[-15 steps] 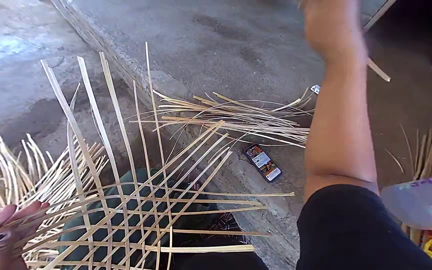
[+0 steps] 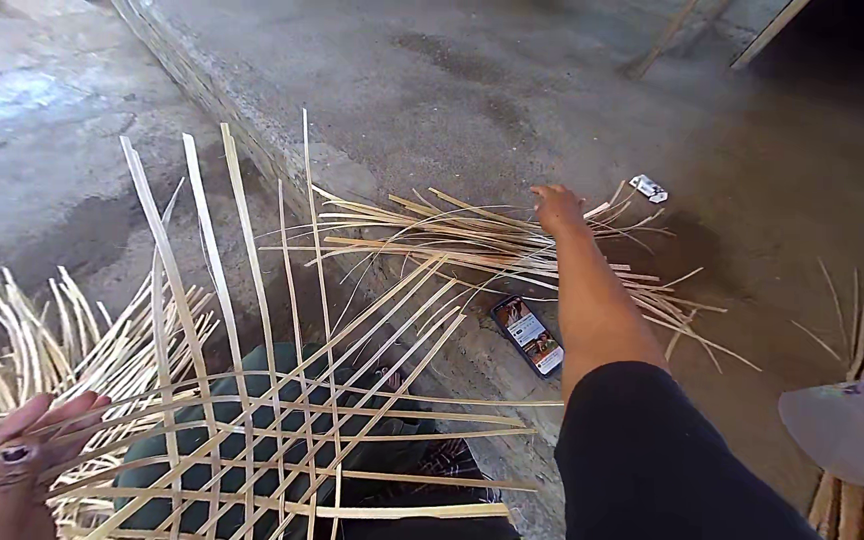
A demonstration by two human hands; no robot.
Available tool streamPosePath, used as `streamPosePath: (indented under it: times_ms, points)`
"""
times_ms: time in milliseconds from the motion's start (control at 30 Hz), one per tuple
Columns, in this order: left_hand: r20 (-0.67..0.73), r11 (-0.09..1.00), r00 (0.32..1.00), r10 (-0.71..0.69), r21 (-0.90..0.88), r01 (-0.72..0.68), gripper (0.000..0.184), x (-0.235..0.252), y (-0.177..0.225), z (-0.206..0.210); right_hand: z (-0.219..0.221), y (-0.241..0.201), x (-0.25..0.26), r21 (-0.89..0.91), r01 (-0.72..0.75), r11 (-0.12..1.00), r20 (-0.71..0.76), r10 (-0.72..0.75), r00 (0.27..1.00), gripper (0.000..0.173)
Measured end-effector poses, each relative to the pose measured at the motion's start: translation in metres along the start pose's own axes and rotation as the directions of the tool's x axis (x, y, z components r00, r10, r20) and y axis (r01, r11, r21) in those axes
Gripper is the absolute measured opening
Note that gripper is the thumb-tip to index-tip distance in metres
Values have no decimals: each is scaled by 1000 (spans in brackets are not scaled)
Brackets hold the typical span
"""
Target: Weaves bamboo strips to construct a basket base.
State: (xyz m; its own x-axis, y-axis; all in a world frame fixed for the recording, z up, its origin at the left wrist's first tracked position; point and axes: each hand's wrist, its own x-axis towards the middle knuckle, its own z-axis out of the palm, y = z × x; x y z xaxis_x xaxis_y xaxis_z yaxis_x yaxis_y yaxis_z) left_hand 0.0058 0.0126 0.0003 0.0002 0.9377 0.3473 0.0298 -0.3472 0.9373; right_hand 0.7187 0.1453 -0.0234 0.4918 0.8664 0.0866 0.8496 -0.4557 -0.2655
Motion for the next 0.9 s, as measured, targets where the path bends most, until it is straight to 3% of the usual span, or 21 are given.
streamPosePath:
  times_ms: [67,133,200,300,433,533,633,700,767,900]
  points:
    - [-20,1000,1000,5,24,-5,31,-1,0,2,11,-3,14,-18,4,1000,81,-2,997,45]
    - [-30,999,999,10,33,-9,31,-3,-1,2,16,-7,23,-36,32,999,162,-26,987,31]
    - [-36,999,999,11,47,-10,31,-5,-3,-1,12,-13,26,-27,83,996,173,-77,982,28]
    - [-47,998,999,19,57,-17,31,-4,-4,-3,-8,-22,27,106,95,990,-85,-86,993,31]
    - [-44,997,999,15,72,-11,31,0,-3,-2,-55,-48,32,300,59,952,-385,64,921,36]
    - [-27,997,999,21,76,-19,31,3,-5,0,-90,-69,40,588,128,799,-334,95,938,34]
    - [-35,997,998,49,60,-47,31,2,-12,4,-121,-114,17,822,171,544,-92,-169,981,36]
    - [-48,996,997,64,71,-60,30,1,-9,8,-134,-155,-14,842,254,475,-8,-461,887,39]
    - [-73,993,996,56,104,-48,26,0,-3,13,-135,-201,-51,841,369,396,4,-686,728,36]
    - [-41,988,998,48,147,-41,27,-4,9,17,-91,-294,-128,837,480,263,61,-916,396,26]
